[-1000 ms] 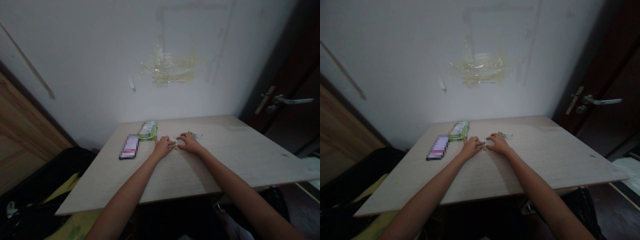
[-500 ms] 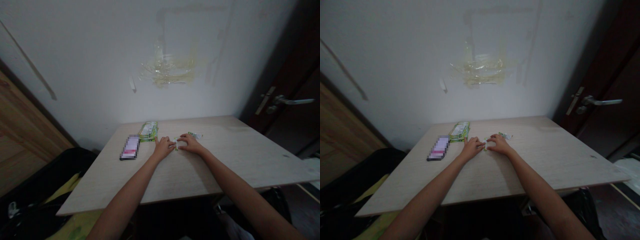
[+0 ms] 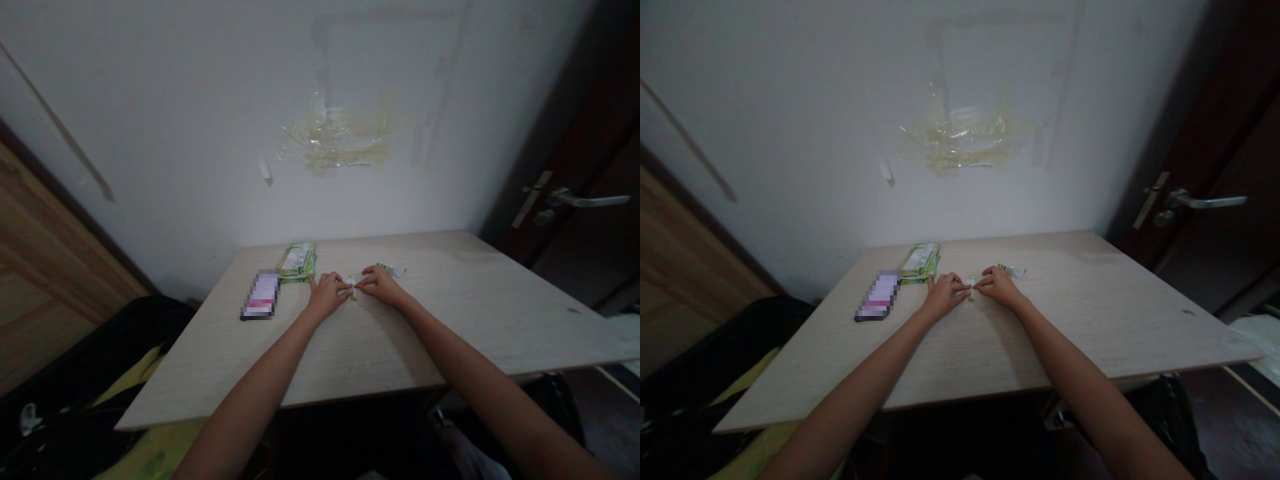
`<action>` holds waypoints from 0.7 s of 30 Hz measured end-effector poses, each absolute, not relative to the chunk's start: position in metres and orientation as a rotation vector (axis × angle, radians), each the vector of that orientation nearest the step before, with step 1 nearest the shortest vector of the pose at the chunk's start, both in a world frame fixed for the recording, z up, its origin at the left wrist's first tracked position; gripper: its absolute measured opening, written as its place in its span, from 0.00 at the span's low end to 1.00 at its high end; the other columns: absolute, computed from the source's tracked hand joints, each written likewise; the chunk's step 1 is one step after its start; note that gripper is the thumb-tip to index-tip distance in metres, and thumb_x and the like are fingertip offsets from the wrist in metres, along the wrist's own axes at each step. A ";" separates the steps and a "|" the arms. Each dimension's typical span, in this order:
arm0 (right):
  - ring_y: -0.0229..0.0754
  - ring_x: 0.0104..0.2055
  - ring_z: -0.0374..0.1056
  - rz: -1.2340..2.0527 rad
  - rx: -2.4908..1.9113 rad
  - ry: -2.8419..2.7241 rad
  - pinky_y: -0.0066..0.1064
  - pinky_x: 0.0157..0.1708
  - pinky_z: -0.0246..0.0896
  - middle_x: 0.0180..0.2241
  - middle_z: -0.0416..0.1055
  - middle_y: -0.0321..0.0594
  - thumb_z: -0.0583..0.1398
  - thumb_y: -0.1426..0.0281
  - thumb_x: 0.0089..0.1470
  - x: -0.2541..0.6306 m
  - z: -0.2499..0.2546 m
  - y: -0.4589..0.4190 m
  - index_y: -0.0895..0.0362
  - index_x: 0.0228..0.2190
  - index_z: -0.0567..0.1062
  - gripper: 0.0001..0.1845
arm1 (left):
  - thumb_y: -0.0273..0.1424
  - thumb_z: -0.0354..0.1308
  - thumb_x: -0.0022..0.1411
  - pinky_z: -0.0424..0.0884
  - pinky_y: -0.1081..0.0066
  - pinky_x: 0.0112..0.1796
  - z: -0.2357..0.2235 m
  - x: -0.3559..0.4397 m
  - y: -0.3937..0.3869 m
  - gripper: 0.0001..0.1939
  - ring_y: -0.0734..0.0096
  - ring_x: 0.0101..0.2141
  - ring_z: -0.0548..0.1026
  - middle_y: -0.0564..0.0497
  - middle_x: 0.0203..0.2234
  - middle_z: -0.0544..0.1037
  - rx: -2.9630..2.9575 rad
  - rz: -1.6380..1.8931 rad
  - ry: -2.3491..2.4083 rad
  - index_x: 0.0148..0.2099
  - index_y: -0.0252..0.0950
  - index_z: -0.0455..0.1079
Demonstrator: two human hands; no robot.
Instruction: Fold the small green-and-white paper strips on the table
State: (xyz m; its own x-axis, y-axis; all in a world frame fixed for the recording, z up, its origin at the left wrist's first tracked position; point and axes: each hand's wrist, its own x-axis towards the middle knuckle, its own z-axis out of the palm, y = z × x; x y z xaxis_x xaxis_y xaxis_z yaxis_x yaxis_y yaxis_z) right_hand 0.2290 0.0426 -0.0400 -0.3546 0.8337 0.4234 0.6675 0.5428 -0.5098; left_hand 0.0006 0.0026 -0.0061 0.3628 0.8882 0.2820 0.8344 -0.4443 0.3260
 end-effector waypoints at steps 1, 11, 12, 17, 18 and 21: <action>0.47 0.51 0.67 0.314 -1.228 -2.122 0.42 0.55 0.61 0.51 0.72 0.50 0.65 0.65 0.56 0.228 -0.040 0.043 0.53 0.36 0.84 0.09 | 0.43 0.60 0.65 0.40 0.34 0.62 -0.006 0.001 0.003 0.12 0.56 0.53 0.68 0.51 0.48 0.75 2.481 0.638 1.584 0.49 0.52 0.79; 0.48 0.52 0.68 0.187 -1.415 -2.157 0.39 0.56 0.59 0.51 0.73 0.49 0.60 0.61 0.62 0.216 -0.027 0.042 0.51 0.41 0.84 0.13 | 0.44 0.59 0.65 0.38 0.33 0.61 -0.004 0.002 0.003 0.12 0.55 0.55 0.66 0.52 0.52 0.76 2.445 0.650 1.587 0.48 0.53 0.79; 0.47 0.52 0.68 0.182 -1.439 -2.162 0.39 0.56 0.59 0.51 0.73 0.49 0.60 0.61 0.62 0.215 -0.026 0.042 0.51 0.42 0.84 0.14 | 0.44 0.59 0.65 0.38 0.33 0.61 -0.004 0.002 0.003 0.12 0.54 0.56 0.66 0.52 0.52 0.77 2.444 0.649 1.587 0.48 0.53 0.79; 0.47 0.52 0.67 0.133 -1.533 -2.162 0.36 0.55 0.58 0.51 0.72 0.47 0.57 0.61 0.64 0.210 -0.020 0.042 0.50 0.45 0.82 0.16 | 0.44 0.59 0.65 0.38 0.35 0.62 -0.004 0.002 0.003 0.12 0.54 0.56 0.65 0.52 0.53 0.76 2.442 0.651 1.585 0.48 0.53 0.79; 0.47 0.52 0.67 0.121 -1.539 -2.166 0.36 0.55 0.58 0.51 0.72 0.47 0.57 0.61 0.64 0.210 -0.020 0.042 0.50 0.46 0.82 0.16 | 0.43 0.59 0.65 0.38 0.35 0.62 -0.005 0.002 0.003 0.12 0.54 0.56 0.65 0.52 0.53 0.76 2.441 0.649 1.592 0.48 0.53 0.79; 0.48 0.51 0.66 0.084 -1.529 -2.191 0.38 0.55 0.57 0.50 0.72 0.48 0.56 0.63 0.65 0.208 -0.020 0.043 0.49 0.48 0.81 0.16 | 0.43 0.59 0.65 0.39 0.36 0.62 -0.005 0.002 0.003 0.12 0.54 0.56 0.66 0.51 0.53 0.76 2.447 0.639 1.594 0.49 0.53 0.79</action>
State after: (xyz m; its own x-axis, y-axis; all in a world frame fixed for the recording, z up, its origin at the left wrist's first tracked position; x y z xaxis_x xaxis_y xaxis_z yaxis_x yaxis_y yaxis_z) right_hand 0.2081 0.0428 -0.0199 -0.2731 0.9012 0.3365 0.8728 0.3792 -0.3073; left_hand 0.0019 0.0033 -0.0050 0.3437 0.9004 0.2667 0.8355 -0.4229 0.3509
